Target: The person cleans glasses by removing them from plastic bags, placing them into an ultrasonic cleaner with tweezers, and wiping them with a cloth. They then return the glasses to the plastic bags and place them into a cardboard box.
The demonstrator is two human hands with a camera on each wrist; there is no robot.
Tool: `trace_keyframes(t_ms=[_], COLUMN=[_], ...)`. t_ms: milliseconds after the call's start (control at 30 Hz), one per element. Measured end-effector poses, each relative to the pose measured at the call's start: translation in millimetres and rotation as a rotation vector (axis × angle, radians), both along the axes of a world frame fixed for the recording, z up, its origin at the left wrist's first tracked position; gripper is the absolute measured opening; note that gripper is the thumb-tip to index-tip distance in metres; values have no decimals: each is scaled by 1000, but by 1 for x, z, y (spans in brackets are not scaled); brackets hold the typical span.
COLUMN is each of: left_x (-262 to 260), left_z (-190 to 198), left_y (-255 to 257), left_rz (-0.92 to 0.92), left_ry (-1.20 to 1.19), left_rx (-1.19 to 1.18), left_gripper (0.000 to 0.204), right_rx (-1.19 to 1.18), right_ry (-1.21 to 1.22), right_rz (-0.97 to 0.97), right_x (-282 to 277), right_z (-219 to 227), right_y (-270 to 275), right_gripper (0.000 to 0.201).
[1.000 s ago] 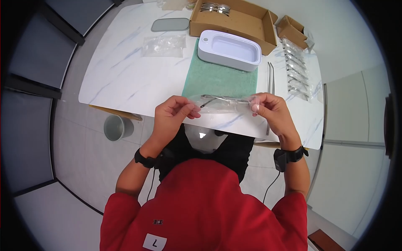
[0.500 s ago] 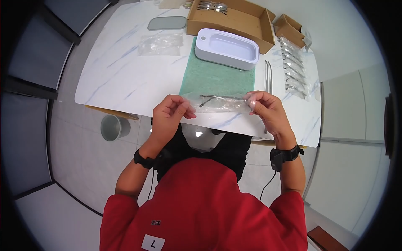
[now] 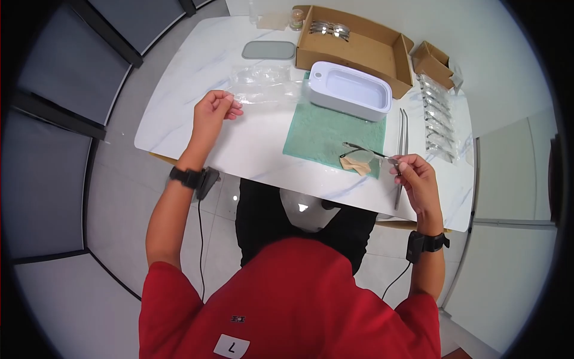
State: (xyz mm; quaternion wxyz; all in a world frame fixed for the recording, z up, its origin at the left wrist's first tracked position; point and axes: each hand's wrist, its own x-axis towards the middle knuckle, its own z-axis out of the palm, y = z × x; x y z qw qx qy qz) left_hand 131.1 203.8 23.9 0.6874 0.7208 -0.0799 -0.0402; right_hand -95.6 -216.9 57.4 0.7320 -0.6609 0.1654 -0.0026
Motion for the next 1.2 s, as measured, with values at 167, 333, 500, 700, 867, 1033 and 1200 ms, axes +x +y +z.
trace_keyframes(t_ms=[167, 333, 500, 700, 867, 1033, 1200], left_x=[65, 78, 80, 53, -7, -55, -63], left_z=[-61, -75, -84, -71, -41, -44, -51], left_y=[16, 20, 16, 14, 22, 23, 20], left_rz=[144, 319, 384, 370, 235, 140, 107], left_ry=[-103, -182, -242, -358, -546, -652, -694], left_rx=[170, 492, 628, 700, 684, 758, 789], left_gripper=[15, 19, 24, 34, 43, 41, 37], right_rx=[-14, 19, 46, 40, -140, -335, -423], right_ry=[36, 32, 29, -10, -98, -170, -40], right_rz=[-6, -55, -46, -29, -43, 40, 211], right_x=[-7, -13, -11, 1, 49, 175, 313], right_z=[0, -3, -6, -5, 36, 89, 65], right_y=[0, 3, 5, -4, -36, -66, -86], right_gripper=[10, 9, 10, 10, 15, 14, 12])
